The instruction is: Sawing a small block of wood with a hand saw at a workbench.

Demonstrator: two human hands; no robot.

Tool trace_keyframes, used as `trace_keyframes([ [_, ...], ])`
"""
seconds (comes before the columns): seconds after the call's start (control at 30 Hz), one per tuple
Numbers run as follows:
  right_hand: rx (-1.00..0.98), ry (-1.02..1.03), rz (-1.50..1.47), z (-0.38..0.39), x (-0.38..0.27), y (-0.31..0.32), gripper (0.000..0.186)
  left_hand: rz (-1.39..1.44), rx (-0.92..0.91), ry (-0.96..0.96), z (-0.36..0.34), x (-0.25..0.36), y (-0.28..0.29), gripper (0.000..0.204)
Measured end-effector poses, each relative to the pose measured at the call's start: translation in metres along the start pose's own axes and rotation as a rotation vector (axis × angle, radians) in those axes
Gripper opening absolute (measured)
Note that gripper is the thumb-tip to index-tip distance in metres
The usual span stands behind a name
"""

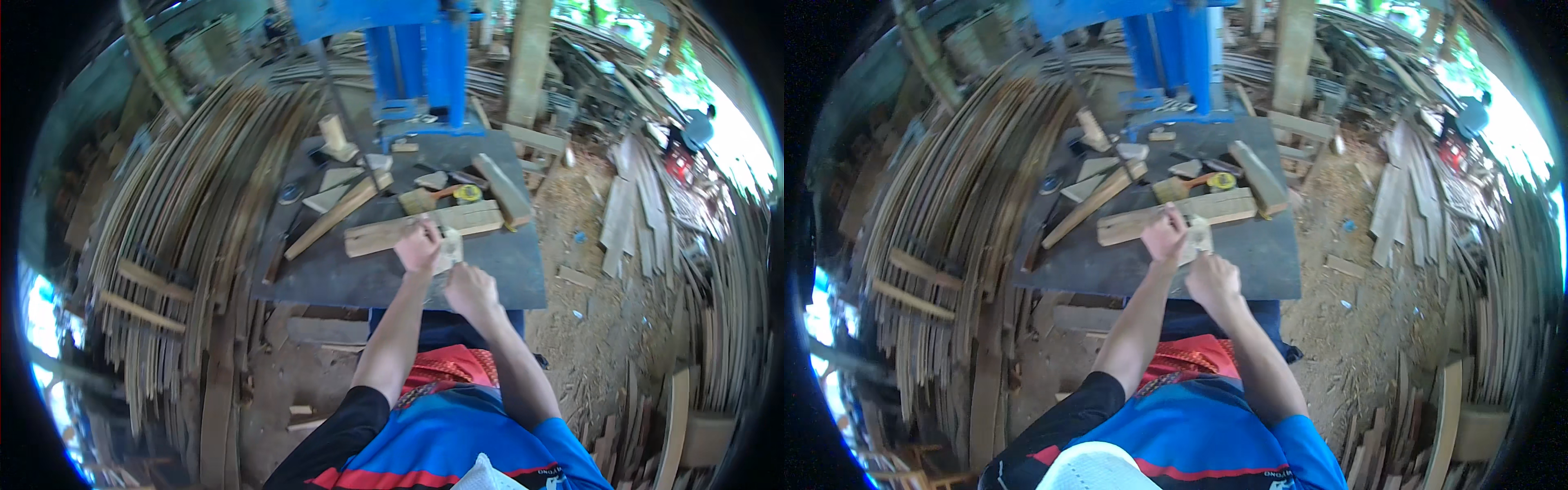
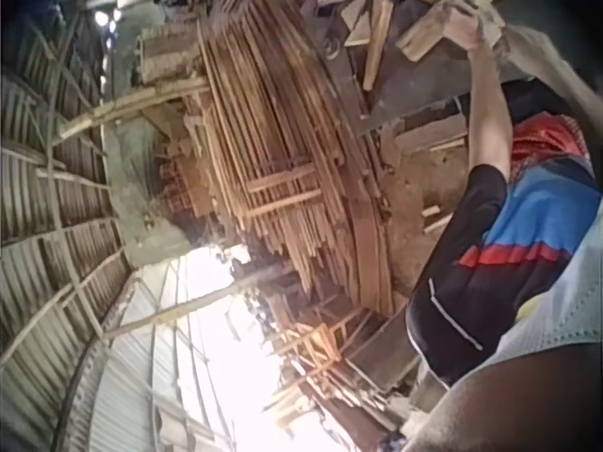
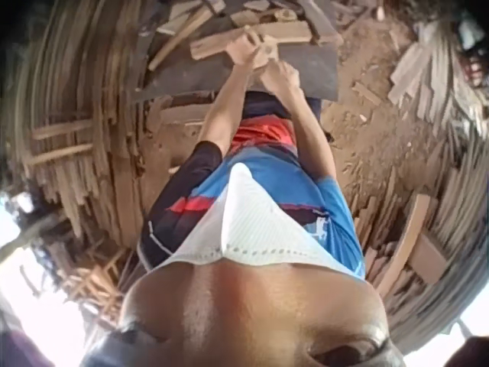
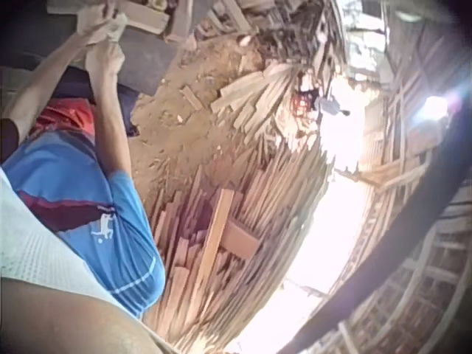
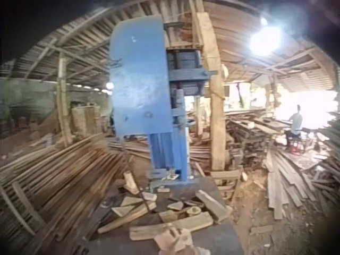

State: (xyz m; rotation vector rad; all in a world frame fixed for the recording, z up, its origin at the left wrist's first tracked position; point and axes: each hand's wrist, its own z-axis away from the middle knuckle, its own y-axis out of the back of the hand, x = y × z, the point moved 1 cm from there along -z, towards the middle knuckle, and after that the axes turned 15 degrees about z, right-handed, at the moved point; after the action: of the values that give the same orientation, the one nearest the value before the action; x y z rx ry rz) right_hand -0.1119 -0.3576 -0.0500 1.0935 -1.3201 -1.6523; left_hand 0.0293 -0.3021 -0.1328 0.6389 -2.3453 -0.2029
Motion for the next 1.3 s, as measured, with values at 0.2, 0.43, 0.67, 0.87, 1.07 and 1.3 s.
trace_keyframes([
  [0.2, 0.035, 0.005, -0.051, -0.021, 0.01, -0.002, 0.031, 0.066, 0.009, -0.095, 0.008, 0.018, 0.004, 0.04],
  [0.43, 0.073, -0.035, -0.033, 0.021, -0.004, -0.018, 0.022, -0.076, 0.035, 0.051, -0.014, -0.009, -0.006, 0.043],
  [0.67, 0.074, 0.037, -0.098, -0.01, 0.015, -0.019, 0.021, -0.063, -0.001, -0.11, -0.003, 0.006, -0.006, 0.046],
  [0.87, 0.172, 0.022, -0.032, 0.023, 0.006, -0.023, 0.018, -0.11, -0.003, -0.095, -0.011, -0.001, -0.017, 0.046],
  [1.07, 0.008, 0.041, -0.114, 0.032, 0.008, -0.021, 0.02, -0.048, -0.043, -0.088, -0.009, 0.004, -0.012, 0.047],
  [1.3, 0.11, -0.039, -0.175, 0.024, 0.022, -0.017, 0.023, -0.08, -0.049, -0.041, -0.01, 0.002, -0.002, 0.045],
])
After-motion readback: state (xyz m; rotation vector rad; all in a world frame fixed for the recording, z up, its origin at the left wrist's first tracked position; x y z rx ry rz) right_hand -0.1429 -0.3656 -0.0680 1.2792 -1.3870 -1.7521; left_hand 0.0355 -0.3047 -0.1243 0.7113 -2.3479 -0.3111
